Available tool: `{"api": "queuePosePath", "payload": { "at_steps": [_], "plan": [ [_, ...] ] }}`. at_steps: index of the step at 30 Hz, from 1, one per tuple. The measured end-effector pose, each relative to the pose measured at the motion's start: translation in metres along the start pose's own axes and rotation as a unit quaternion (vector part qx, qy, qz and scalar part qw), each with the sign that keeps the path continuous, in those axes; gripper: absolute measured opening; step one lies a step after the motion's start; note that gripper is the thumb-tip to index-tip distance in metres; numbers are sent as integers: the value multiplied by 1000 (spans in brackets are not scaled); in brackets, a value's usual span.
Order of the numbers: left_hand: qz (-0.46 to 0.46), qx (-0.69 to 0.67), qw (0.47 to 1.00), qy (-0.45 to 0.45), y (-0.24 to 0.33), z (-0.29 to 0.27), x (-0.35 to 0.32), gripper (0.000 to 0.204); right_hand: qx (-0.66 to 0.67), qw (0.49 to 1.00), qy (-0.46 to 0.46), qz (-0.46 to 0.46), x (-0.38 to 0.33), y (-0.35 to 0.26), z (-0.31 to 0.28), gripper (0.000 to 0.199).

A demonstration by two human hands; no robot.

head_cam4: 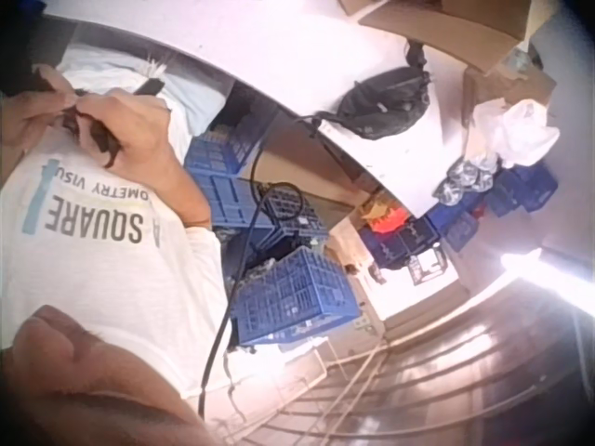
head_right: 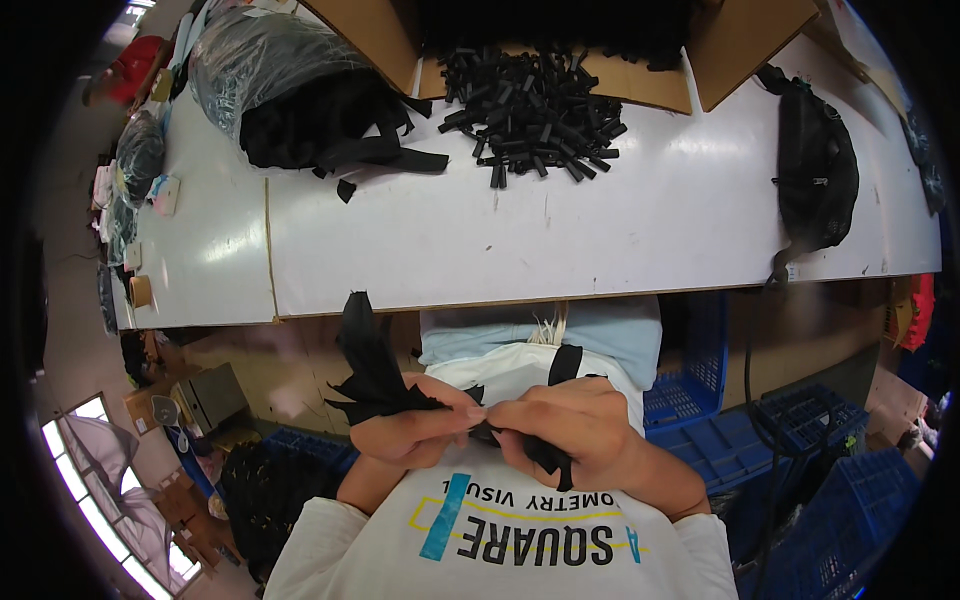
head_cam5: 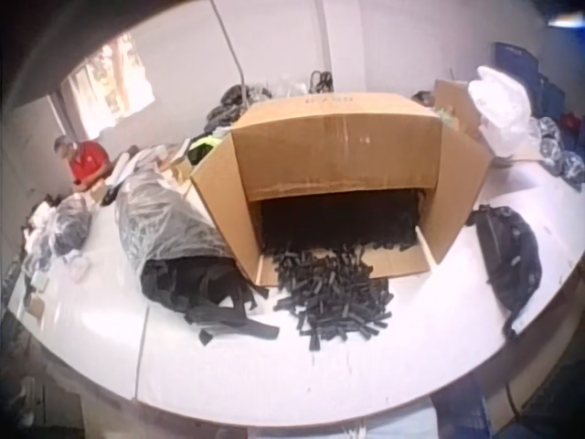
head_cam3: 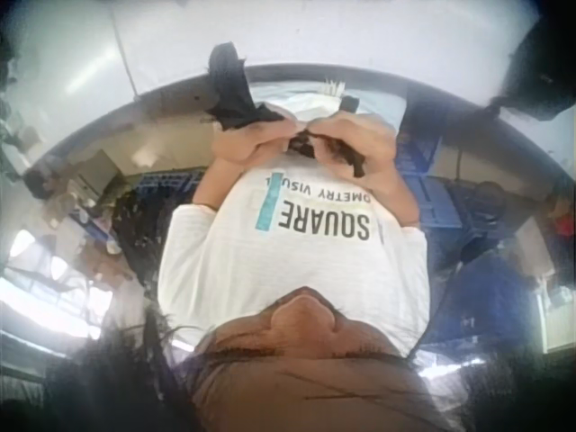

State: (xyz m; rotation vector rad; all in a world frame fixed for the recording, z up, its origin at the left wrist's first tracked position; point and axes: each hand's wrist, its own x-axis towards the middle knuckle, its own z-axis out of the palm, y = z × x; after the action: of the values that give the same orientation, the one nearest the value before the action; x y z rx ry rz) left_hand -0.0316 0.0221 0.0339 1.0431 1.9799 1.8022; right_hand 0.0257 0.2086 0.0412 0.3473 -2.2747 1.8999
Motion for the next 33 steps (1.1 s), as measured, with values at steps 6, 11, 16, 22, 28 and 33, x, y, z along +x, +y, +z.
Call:
{"api": "queuePosePath", "payload": {
  "at_steps": [6,11,16,22,28,33],
  "plan": [
    [7,44,998,-50,-3,-4,-1,35,-35,999,22,11,0,-7,4,26],
    [-73,2,995,-61,-4,-4,-14,22,-37,999,22,31,0,-10,5,27],
    [-1,44,999,-29,-4,1,-5,22,-33,996,63,53,-5,-8,14,27],
    [52,85,995,5,-12,7,-7,24,-24,995,76,60,-4,-6,17,27],
    [55,67,996,34,-15,10,-7,29,-4,993,107,57,-4,-1,23,28],
    [95,102,990,28,-18,9,-5,30,12,991,114,63,-5,3,26,25]
  ]
}}
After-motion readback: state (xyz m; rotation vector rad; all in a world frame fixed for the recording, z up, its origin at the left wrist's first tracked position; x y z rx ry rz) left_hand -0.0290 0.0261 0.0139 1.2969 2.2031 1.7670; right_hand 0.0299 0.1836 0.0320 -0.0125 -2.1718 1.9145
